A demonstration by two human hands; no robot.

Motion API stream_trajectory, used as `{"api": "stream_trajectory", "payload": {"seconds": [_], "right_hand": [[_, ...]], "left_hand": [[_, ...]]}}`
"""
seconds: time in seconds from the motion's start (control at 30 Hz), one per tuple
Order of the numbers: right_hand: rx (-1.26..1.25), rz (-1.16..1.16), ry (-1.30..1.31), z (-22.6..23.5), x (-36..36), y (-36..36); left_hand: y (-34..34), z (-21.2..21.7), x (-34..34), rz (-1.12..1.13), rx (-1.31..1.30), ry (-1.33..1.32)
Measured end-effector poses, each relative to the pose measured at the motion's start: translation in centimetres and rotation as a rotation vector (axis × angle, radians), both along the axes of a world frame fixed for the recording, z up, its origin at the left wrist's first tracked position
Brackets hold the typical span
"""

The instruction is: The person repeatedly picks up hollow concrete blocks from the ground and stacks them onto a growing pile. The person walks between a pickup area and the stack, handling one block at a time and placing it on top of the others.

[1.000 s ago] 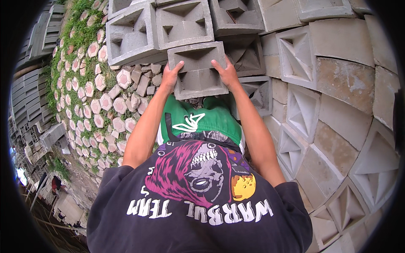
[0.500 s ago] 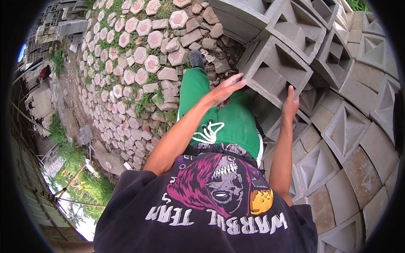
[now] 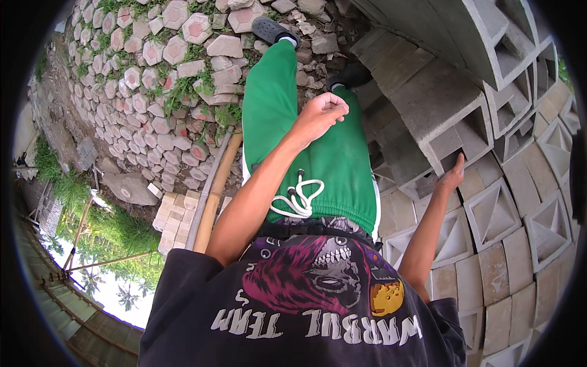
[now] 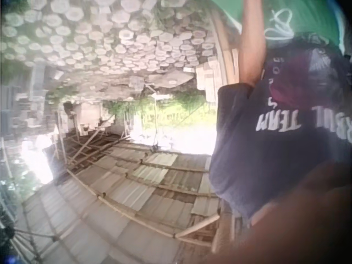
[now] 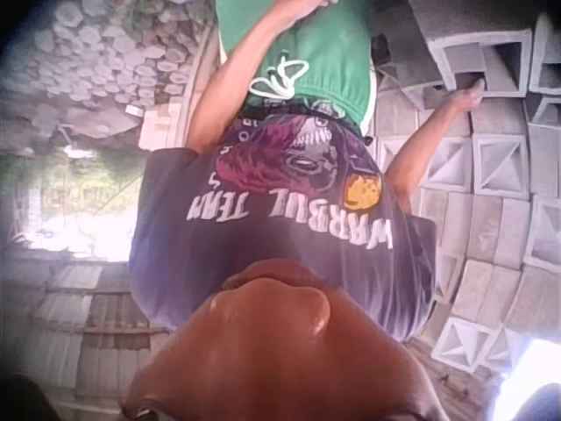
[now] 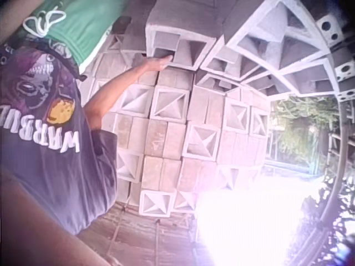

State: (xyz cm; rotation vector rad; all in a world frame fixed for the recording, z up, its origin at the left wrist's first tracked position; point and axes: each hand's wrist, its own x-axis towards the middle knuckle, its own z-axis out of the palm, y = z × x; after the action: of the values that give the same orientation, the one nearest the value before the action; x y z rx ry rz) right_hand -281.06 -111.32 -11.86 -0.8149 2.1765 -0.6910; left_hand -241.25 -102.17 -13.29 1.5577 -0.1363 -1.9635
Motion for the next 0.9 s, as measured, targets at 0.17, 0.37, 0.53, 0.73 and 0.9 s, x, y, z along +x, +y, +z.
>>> {"api": "stream_trajectory", "payload": {"seconds": [0.17,0.37,0.53,0.73,0.9], "right_hand": [[0.174,-0.080,0.085,2.2,2.0,0.5],[0.384,-0.543,-0.075,5.7,8.0,2.4],[0.516,-0.649,-0.706,4.1,19.2,1.1],[0.781,0.617,-0.545,2.8,37.9,-8.8],[0.675,0.509,-0.509,5.2,50.6,-17.8]], "left_hand": [[-0.4,-0.9,8.2,0.028,0.080,0.023],[1.4,-0.1,21.4,0.242,0.056,-0.191],[4.0,1.9,30.2,0.495,0.150,-0.290],[4.2,5.7,34.4,0.753,0.247,-0.269],[1.7,5.8,36.6,0.961,0.219,-0.239]]}}
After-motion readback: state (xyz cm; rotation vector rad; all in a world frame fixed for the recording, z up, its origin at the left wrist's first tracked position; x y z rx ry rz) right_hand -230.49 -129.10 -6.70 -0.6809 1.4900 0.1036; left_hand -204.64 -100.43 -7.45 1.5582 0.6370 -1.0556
